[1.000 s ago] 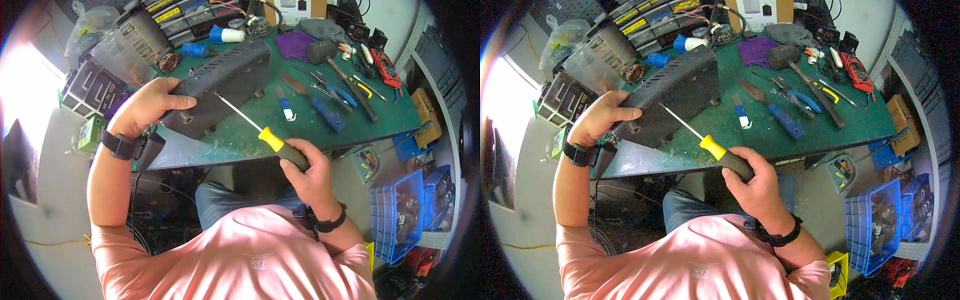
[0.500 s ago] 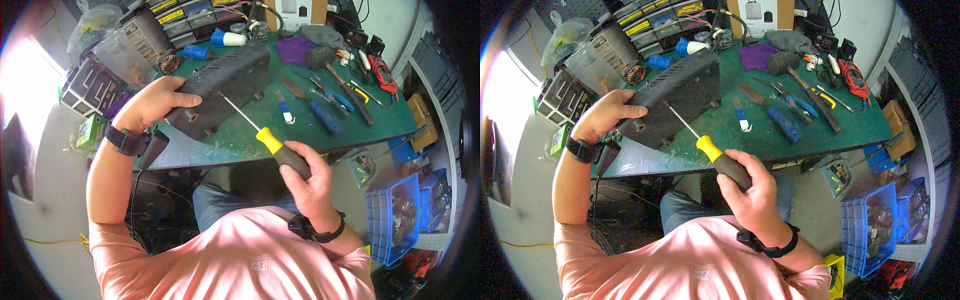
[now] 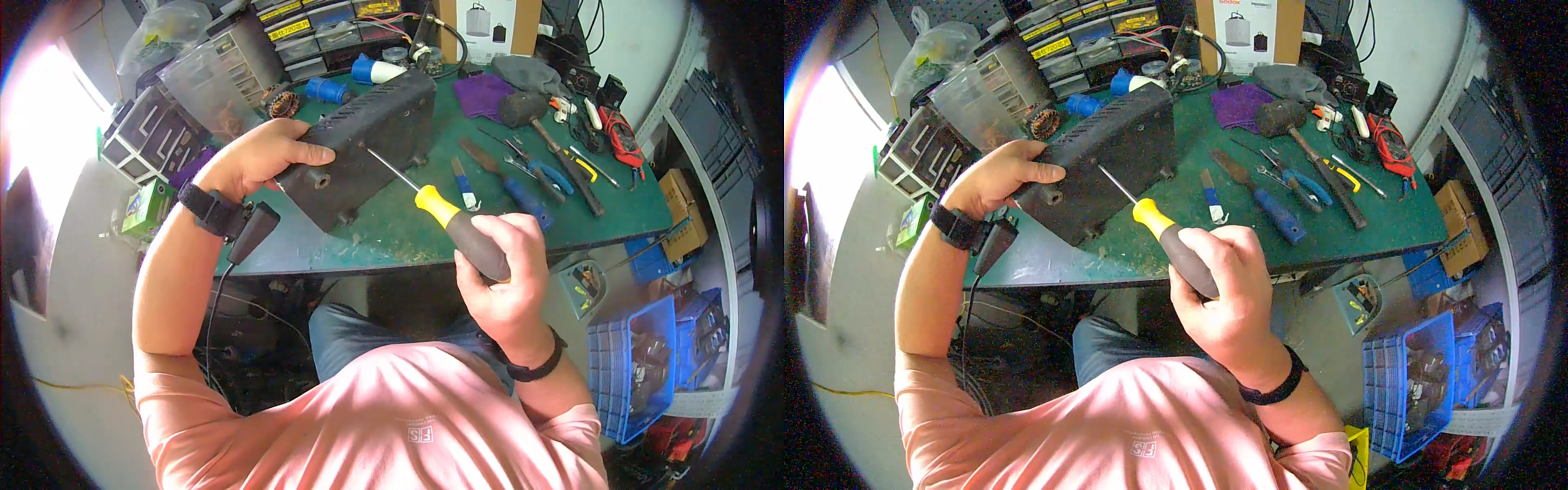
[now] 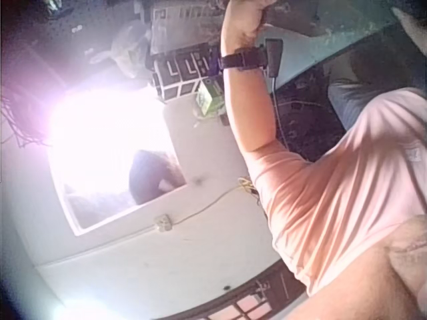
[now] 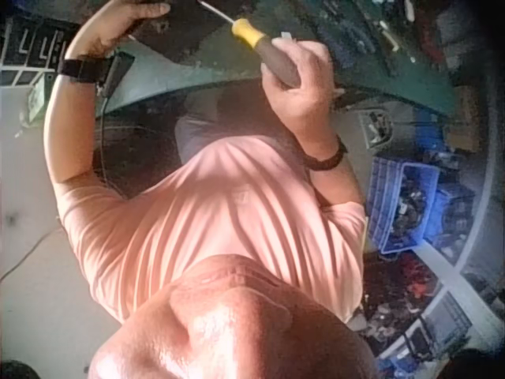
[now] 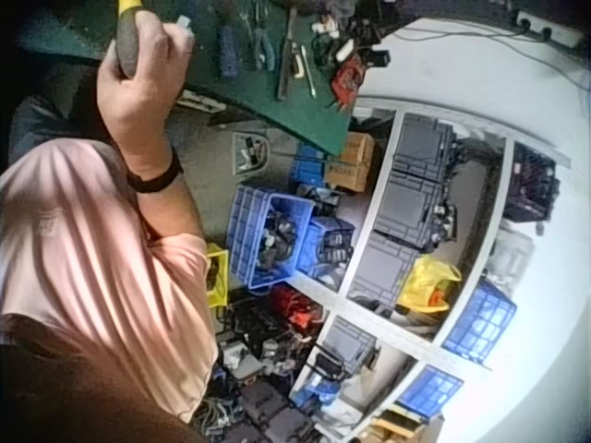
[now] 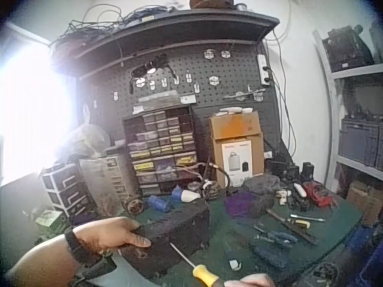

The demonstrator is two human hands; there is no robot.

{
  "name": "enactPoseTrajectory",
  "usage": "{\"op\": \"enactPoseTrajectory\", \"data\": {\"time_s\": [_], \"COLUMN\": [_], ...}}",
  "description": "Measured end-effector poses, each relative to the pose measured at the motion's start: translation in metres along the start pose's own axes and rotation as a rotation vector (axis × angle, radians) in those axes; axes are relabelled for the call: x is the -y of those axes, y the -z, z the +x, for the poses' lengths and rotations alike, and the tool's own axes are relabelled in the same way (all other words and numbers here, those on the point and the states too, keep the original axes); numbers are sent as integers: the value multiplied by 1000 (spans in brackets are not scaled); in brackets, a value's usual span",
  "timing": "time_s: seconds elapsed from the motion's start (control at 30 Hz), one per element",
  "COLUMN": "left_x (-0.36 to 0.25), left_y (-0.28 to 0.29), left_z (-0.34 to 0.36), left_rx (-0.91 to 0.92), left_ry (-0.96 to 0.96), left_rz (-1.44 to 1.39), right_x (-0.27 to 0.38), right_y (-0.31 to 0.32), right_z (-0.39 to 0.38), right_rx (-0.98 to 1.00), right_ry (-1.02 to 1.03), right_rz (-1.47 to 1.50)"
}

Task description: The person disassembles a black electronic device using a screwdriver and a wrench. They remove screws from the casing, detach a cooling fan, and inspect the internal components. The person then reassembles the device by reattaching the casing and tightening the screws.

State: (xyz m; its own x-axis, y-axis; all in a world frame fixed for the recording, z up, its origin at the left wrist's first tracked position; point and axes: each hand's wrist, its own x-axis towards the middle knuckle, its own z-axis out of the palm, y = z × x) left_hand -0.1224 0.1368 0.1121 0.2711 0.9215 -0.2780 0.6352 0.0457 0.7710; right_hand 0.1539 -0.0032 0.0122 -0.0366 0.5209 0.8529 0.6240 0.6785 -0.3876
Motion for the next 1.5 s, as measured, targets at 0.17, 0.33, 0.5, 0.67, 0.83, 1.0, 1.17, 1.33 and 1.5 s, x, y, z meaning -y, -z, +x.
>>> {"op": "enactPoseTrajectory", "data": {"time_s": [0.17,0.33,0.5,0.67,0.83,1.0,1.17,1.33,1.5], "left_x": [-3,-22,4,-12,-6,-6,1,-18,2], "left_y": [-2,-11,0,-6,-3,-1,0,-7,10], "left_z": [-3,-15,5,-4,-4,1,-1,-7,4], "left_rx": [-29,-82,-41,-66,-122,-89,-132,-162,-91], "left_ry": [18,49,5,47,61,58,73,97,94], "left_rz": [47,116,48,76,48,98,33,92,-1], "right_x": [8,1,1,-15,-18,-25,-21,-30,-23], "right_y": [0,3,-3,-5,1,-10,1,-14,-4], "right_z": [-2,-6,1,-5,12,7,17,10,26], "right_rx": [-55,8,-95,-53,55,-78,62,-93,84], "right_ry": [-451,-224,-404,-332,-779,-395,-903,-483,-865], "right_rz": [384,185,434,256,543,412,611,425,588]}}
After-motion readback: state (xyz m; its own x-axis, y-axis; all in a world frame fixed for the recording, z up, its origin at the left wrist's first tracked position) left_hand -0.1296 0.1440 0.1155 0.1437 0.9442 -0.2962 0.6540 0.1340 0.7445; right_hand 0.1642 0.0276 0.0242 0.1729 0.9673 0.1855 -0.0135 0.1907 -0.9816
